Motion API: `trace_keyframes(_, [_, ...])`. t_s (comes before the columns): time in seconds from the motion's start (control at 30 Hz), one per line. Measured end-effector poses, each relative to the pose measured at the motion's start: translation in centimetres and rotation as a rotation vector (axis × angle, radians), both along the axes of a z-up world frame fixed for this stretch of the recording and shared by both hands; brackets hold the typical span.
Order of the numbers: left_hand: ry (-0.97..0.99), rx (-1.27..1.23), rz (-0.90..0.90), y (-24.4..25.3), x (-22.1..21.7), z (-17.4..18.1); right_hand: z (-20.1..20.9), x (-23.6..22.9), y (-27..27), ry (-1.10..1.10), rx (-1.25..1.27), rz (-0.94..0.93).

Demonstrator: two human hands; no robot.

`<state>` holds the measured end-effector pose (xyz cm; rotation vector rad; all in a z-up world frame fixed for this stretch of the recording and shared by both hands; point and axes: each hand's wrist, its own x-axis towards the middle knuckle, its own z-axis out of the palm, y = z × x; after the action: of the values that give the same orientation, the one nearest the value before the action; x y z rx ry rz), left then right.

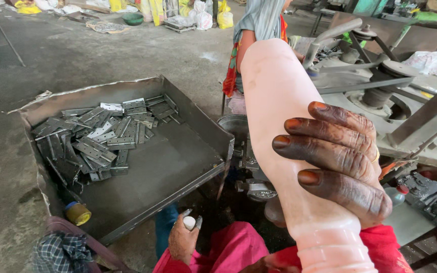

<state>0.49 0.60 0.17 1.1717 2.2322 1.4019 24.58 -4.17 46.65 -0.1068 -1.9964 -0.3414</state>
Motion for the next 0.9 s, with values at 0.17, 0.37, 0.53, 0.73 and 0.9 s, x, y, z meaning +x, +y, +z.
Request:
trace_keyframes(0.17, [0.030, -0.018, 0.014, -0.3, 0.1, 0.7, 0.1, -0.3, -0.1, 0.010, 0.018, -0.006])
trace_keyframes(0.37, [-0.025, -0.077, 0.003, -0.3, 0.1, 1.2, 0.4, -0.6, -0.2, 0.023, 0.058, -0.035])
trace_keyframes(0.53, [0.012, -0.051, -0.001, -0.4, 0.0, 0.5, 1.2, -0.7, 0.2, 0.036, 0.104, 0.011])
trace_keyframes(0.73, [0.022, -0.022, 0.013, -0.1, -0.1, -0.5, 0.8, 0.0, 0.8, 0.045, 0.088, 0.024])
trace_keyframes(0.9, [0.045, -0.101, 0.044, 0.6, 0.0, -0.5, 0.6, -0.2, 0.9, 0.036, 0.017, 0.049])
